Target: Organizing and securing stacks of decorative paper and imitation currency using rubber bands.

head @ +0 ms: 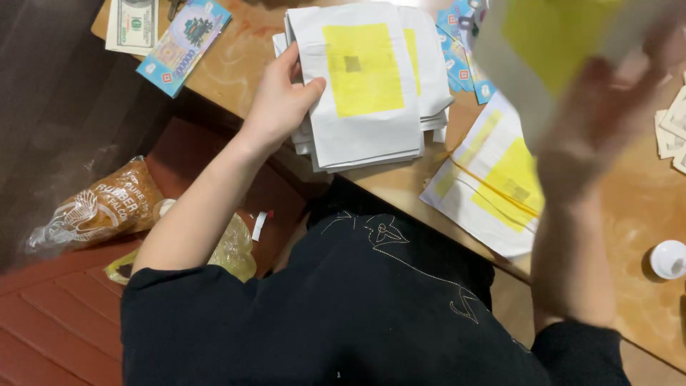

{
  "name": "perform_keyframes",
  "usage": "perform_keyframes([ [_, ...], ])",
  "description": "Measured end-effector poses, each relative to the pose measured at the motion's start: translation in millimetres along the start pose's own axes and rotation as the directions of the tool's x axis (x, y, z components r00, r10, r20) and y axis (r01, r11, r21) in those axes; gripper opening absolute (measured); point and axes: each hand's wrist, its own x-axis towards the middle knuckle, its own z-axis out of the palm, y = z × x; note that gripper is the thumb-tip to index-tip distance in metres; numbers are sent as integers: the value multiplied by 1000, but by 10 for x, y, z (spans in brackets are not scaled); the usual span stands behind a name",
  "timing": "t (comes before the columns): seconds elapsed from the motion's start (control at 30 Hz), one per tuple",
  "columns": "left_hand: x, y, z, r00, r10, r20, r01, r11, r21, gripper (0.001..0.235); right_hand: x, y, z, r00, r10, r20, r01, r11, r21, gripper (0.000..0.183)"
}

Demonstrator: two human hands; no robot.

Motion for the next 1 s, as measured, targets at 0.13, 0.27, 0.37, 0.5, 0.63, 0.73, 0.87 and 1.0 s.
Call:
perform_keyframes([
  [0.13, -84, 257, -48, 998, -62, -30, 64, 995, 70, 48, 349, 44, 743, 890, -149, 430, 370, 787, -493, 56],
  [0.27, -354, 323, -135, 891, 419, -173, -177, 674, 718, 69, 250, 181, 1239, 608, -120, 785, 673, 602, -430, 68],
  [0.37, -505, 473, -2, 787, 617, -10, -254, 338, 906, 77, 170, 238, 1285, 584, -101, 806, 625, 689, -367, 60],
  [0.5, -507, 441, 317, 793, 538, 286, -509, 326, 797, 71, 118, 280, 1236, 582, -114, 805, 584, 747, -316, 37],
  [0.63, -390, 352, 398, 830, 409, 379, -523, 335, 783, 74, 150, 233, 961, 624, -111, 774, 634, 650, -418, 52],
  [0.73, -398, 345, 428, 844, 314, 435, -511, 223, 830, 74, 122, 392, 672, 715, -4, 699, 515, 679, -523, 65],
  [0.87, -440, 366, 485, 809, 303, 503, -550, 91, 830, 86, 79, 447, 575, 817, 55, 575, 404, 657, -637, 80],
  [1.0, -459, 428, 543, 815, 278, 509, -547, 75, 834, 101, 98, 332, 653, 823, 13, 568, 416, 668, -617, 94],
])
